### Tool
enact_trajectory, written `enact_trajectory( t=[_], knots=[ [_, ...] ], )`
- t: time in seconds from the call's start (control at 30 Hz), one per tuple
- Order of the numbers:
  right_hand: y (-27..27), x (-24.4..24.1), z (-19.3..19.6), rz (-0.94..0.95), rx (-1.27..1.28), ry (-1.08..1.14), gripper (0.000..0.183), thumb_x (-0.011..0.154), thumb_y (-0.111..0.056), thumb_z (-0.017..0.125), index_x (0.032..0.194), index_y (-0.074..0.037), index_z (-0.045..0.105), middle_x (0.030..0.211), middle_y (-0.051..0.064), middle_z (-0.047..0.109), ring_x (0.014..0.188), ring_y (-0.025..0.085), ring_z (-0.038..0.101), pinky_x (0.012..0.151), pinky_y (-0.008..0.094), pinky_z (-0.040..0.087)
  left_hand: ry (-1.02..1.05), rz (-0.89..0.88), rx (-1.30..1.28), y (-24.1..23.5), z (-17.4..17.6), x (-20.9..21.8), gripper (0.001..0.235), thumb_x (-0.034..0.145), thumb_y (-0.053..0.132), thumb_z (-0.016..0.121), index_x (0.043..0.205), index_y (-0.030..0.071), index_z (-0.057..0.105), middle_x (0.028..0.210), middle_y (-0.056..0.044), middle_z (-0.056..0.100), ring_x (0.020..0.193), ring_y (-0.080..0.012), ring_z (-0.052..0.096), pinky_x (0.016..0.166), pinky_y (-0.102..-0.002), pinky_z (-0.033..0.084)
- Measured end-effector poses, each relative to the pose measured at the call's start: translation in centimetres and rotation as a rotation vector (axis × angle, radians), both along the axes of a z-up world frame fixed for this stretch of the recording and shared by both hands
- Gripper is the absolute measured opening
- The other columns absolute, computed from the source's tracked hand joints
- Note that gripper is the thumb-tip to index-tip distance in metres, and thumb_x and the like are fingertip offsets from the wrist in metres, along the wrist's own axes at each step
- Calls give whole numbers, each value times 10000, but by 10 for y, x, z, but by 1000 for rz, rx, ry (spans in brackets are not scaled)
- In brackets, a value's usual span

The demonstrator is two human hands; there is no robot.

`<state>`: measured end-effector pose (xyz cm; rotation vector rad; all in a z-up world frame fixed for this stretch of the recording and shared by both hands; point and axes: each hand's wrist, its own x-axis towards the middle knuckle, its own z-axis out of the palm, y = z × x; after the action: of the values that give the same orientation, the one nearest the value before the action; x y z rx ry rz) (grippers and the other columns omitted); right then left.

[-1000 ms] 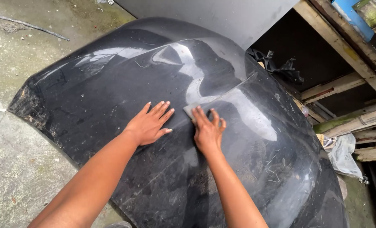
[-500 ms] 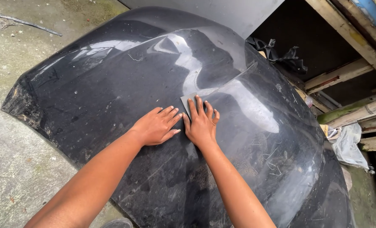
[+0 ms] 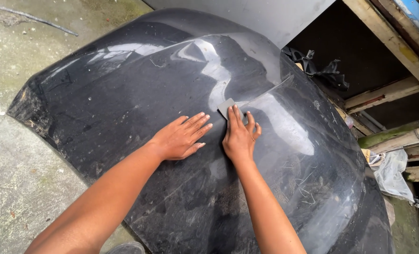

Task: The person sands the surface of a black car hood using a piece of sandpaper. They hold the sandpaper with both hands and rub it back and forth across the curved surface, occasionally pausing to inspect the paper or adjust their grip.

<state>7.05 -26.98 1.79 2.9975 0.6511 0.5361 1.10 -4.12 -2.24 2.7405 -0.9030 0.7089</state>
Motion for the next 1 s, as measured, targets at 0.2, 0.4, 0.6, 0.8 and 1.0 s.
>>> enact_trajectory(
  t=[0.2, 0.4, 0.6, 0.8, 1.0],
  knots=[
    [-9, 13, -7, 148, -88, -118, 341, 1096, -304, 500, 1414, -244, 608, 1382, -5, 678, 1410, 264, 448, 1071, 550, 190, 14, 20, 57, 13, -9, -1, 620, 1088, 479, 261, 1574, 111, 372, 1613, -157, 407, 1492, -265, 379, 1107, -445, 368],
    [-8, 21, 8, 106, -103, -64, 465, 1036, -471, 556, 1463, -286, 574, 1451, -46, 627, 1426, 281, 419, 1082, 576, 183, 24, 52, 79, 21, -9, 0, 617, 1086, 470, 259, 1584, 117, 348, 1621, -161, 386, 1496, -271, 368, 1110, -453, 364],
    [1, 33, 4, 123, -132, -200, 314, 1068, -362, 538, 1317, -244, 687, 1278, 5, 737, 1391, 248, 503, 1067, 571, 195, 58, 59, 110, 29, -8, -1, 624, 1088, 480, 238, 1592, 124, 331, 1624, -158, 379, 1497, -275, 361, 1100, -450, 364],
    [5, 30, -4, 184, -173, -250, 276, 1040, -343, 577, 1276, -274, 702, 1235, -26, 755, 1347, 208, 551, 1052, 548, 239, 85, 59, 101, 29, -14, 0, 627, 1085, 485, 236, 1593, 129, 329, 1614, -158, 394, 1488, -274, 380, 1089, -454, 376],
    [30, 3, -24, 244, -113, -197, 305, 1043, -362, 568, 1305, -265, 688, 1270, -30, 738, 1351, 206, 543, 1040, 537, 251, 126, 31, 108, 27, -11, -5, 631, 1091, 487, 213, 1577, 114, 364, 1589, -158, 440, 1471, -269, 412, 1067, -452, 386]
  ],
)
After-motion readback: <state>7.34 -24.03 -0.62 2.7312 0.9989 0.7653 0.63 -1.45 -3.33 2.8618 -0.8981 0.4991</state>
